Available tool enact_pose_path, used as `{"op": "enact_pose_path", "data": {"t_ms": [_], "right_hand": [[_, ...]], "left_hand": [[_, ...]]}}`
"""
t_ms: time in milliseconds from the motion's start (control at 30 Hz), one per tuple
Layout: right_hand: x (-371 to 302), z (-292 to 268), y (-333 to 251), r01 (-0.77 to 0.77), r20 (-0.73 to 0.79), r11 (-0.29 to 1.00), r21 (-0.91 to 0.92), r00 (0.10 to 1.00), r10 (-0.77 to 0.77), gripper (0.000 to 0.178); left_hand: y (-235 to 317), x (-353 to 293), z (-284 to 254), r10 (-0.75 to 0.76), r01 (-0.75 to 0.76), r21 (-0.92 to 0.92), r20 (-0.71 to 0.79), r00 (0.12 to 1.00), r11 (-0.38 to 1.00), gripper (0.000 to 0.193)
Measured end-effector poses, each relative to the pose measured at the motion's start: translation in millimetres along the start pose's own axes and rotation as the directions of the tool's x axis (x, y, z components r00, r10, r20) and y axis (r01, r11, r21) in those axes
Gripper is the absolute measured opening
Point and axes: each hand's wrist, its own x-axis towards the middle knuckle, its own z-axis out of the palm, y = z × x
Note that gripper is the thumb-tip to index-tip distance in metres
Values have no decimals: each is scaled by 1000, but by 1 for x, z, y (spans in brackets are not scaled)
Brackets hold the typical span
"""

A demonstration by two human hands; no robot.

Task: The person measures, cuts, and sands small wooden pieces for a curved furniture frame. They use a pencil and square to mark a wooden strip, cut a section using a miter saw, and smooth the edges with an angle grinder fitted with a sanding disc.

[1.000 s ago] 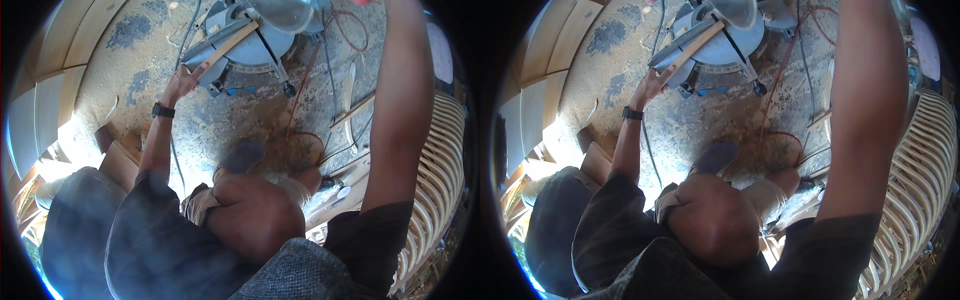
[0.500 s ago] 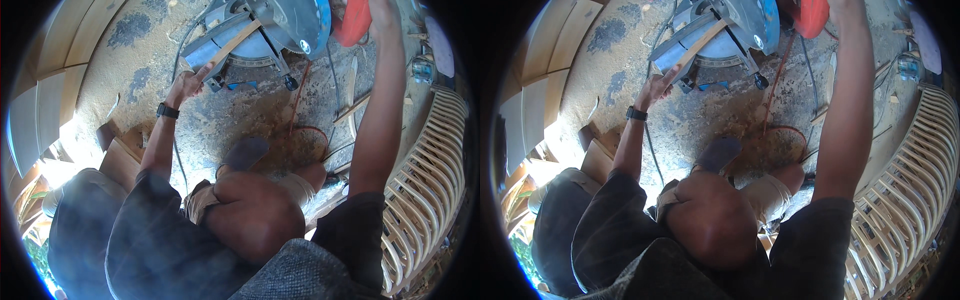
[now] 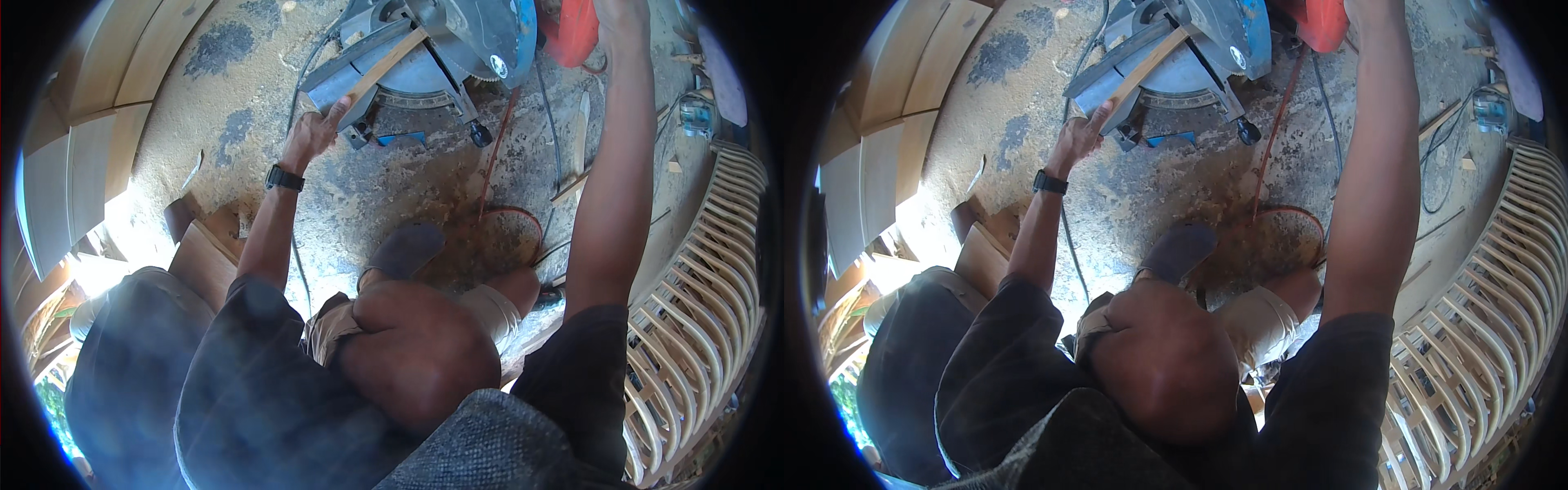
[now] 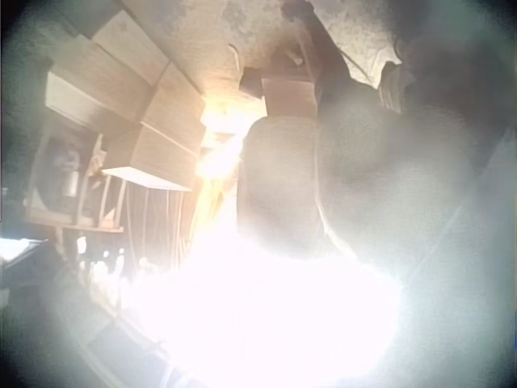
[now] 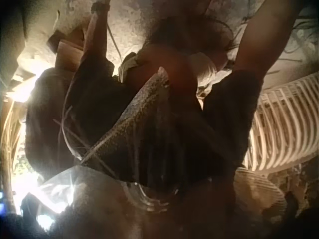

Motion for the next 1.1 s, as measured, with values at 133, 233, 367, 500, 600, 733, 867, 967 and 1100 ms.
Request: {"op": "enact_pose_path", "data": {"t_ms": [133, 233, 367, 500, 600, 733, 867, 967, 1100], "right_hand": [[1, 3, -5, -12, -64, 993, -116, 998, 4, 28], [-2, -2, 4, 35, -74, 990, -133, 996, -45, 29], [-10, -12, 21, 83, -80, 988, -134, 992, -94, 27], [-15, -9, 18, 104, -67, 981, -166, 991, -117, 25], [-12, -9, 16, 74, -93, 987, -146, 992, -88, 26], [-8, -8, 17, 51, -122, 987, -155, 990, -70, 27], [-19, -6, 20, 107, -129, 981, -160, 983, -129, 28], [-19, -11, 23, 169, -70, 979, -111, 982, -177, 28], [-16, -13, 24, 131, -66, 984, -117, 988, -139, 29]], "left_hand": [[0, 6, -1, 14, -10, 54, -67, 998, 998, 100], [-7, 9, 1, 38, -30, 70, -111, 993, 997, 99], [3, 6, 0, 44, -45, -11, -79, 996, 999, 98], [1, 7, -5, 19, -21, -25, -79, 997, 999, 95], [2, 9, 1, 40, -43, -31, -108, 993, 999, 93], [-4, 11, 5, 10, -17, -65, -108, 994, 998, 88], [3, 4, 2, 13, -23, -108, -93, 996, 994, 86], [3, 2, 1, 25, -34, -135, -72, 997, 990, 84], [3, 2, -4, 109, -116, -65, -96, 989, 991, 81]]}}
